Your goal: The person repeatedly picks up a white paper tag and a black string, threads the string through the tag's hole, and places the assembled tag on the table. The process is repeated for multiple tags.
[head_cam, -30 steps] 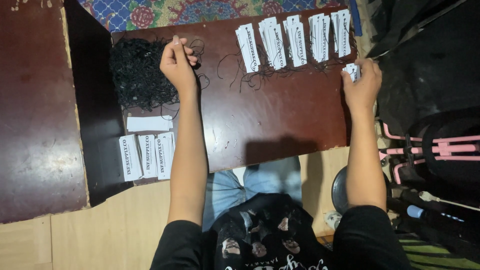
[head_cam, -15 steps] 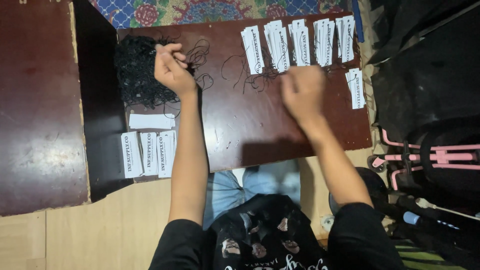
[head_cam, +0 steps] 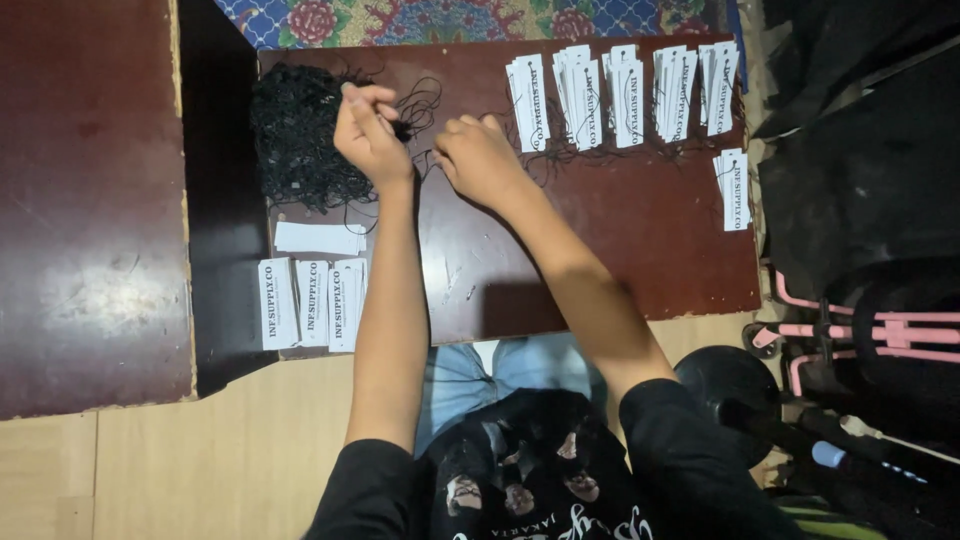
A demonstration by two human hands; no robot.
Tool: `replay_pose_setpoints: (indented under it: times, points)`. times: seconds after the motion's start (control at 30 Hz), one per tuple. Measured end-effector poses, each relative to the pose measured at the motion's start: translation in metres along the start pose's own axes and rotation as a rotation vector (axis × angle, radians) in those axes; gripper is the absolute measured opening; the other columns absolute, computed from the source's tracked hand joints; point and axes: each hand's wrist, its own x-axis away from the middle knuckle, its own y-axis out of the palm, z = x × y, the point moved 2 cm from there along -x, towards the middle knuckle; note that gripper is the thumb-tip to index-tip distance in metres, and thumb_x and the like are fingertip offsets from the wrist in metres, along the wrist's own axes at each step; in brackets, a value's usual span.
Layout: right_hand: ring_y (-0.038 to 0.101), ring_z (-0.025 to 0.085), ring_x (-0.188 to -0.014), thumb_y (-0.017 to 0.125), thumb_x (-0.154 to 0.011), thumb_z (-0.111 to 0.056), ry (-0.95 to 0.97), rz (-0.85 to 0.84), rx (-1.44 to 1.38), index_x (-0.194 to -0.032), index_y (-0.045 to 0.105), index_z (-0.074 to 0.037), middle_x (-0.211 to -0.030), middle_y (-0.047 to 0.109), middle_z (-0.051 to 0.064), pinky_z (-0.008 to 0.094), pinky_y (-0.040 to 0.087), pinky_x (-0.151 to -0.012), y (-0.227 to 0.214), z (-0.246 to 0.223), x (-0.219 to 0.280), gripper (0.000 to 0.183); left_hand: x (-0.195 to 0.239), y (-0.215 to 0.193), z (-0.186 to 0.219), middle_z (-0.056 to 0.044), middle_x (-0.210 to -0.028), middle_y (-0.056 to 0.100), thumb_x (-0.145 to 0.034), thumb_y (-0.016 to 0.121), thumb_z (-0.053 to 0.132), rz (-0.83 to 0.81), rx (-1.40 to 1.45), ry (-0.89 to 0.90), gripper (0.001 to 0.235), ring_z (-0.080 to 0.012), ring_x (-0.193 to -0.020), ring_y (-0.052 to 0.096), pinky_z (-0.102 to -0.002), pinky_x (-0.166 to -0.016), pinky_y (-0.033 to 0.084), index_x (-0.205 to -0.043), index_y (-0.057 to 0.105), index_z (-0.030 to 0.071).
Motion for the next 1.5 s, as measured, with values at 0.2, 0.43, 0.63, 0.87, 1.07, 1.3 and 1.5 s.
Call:
replay_pose_setpoints:
  times: [0.2,0.43,0.63,0.87,1.07,1.3,1.5]
  points:
    - [0.063,0.019,-0.074,0.064,-0.091,0.001,0.127,0.466,-0.517,-0.092,0.072,-0.009,-0.090,0.066,0.006,0.030,0.047,-0.068,-0.031,0.004,-0.003,0.013,0.010,0.009,-0.015,0.002,-0.047,0.053,-0.109,0.045,0.039,-0.512,-0.182,-0.037,0.065,-0.0125,-0.044,0.054,-0.032,-0.057,0.045,-0.051,0.057,0.014]
    - [0.054,0.011,-0.077,0.064,-0.096,-0.006,0.164,0.669,-0.694,-0.091,0.067,-0.011,-0.092,0.060,0.001,0.024,0.041,-0.062,-0.059,-0.019,0.002,0.008,0.012,0.024,0.014,-0.008,-0.057,0.054,-0.111,0.034,0.044,-0.726,-0.440,0.017,0.066,-0.0222,-0.053,0.048,-0.041,-0.054,0.031,-0.062,0.051,0.004]
    - [0.063,0.027,-0.090,0.059,-0.086,0.010,-0.048,0.796,-0.581,-0.088,0.061,-0.001,-0.093,0.063,0.014,0.033,0.051,-0.080,-0.039,-0.036,0.012,0.011,0.007,0.020,-0.012,-0.004,-0.075,0.067,-0.106,0.047,0.033,-0.442,-0.045,-0.313,0.036,-0.0119,-0.067,0.063,-0.026,-0.063,0.050,-0.086,0.065,0.009]
    - [0.062,0.028,-0.087,0.043,-0.102,-0.004,-0.106,0.862,-0.662,-0.102,0.054,0.000,-0.095,0.062,0.016,0.036,0.051,-0.078,-0.031,-0.036,0.022,0.011,-0.008,-0.002,-0.042,-0.007,-0.064,0.053,-0.103,0.045,0.035,0.050,0.508,-0.672,0.033,-0.0238,-0.051,0.058,-0.032,-0.043,0.039,-0.081,0.049,0.012]
    - [0.060,0.022,-0.076,0.046,-0.101,-0.007,0.055,0.992,-0.593,-0.096,0.054,-0.004,-0.086,0.060,0.011,0.030,0.048,-0.064,-0.032,-0.022,0.024,0.010,-0.014,-0.012,-0.051,-0.003,-0.069,0.042,-0.102,0.046,0.035,0.120,0.857,-0.657,0.031,-0.0236,-0.067,0.048,-0.035,-0.064,0.039,-0.079,0.048,0.014]
    - [0.050,0.022,-0.074,0.050,-0.093,-0.001,0.097,1.071,-0.475,-0.089,0.054,-0.005,-0.083,0.055,0.008,0.034,0.042,-0.067,-0.031,-0.017,0.023,0.007,-0.019,-0.005,-0.005,0.002,-0.070,0.029,-0.101,0.043,0.036,-0.155,1.229,-0.678,0.030,-0.0130,-0.062,0.027,-0.029,-0.057,0.023,-0.079,0.040,0.015]
    - [0.058,0.031,-0.090,0.057,-0.100,-0.012,-0.127,1.018,-0.290,-0.109,0.064,-0.004,-0.099,0.063,0.014,0.042,0.045,-0.083,-0.041,-0.039,0.027,0.014,0.001,0.011,-0.024,0.004,-0.070,0.045,-0.105,0.031,0.021,-0.423,-0.028,-0.385,0.030,-0.0093,-0.063,0.042,-0.026,-0.057,0.034,-0.091,0.057,0.013]
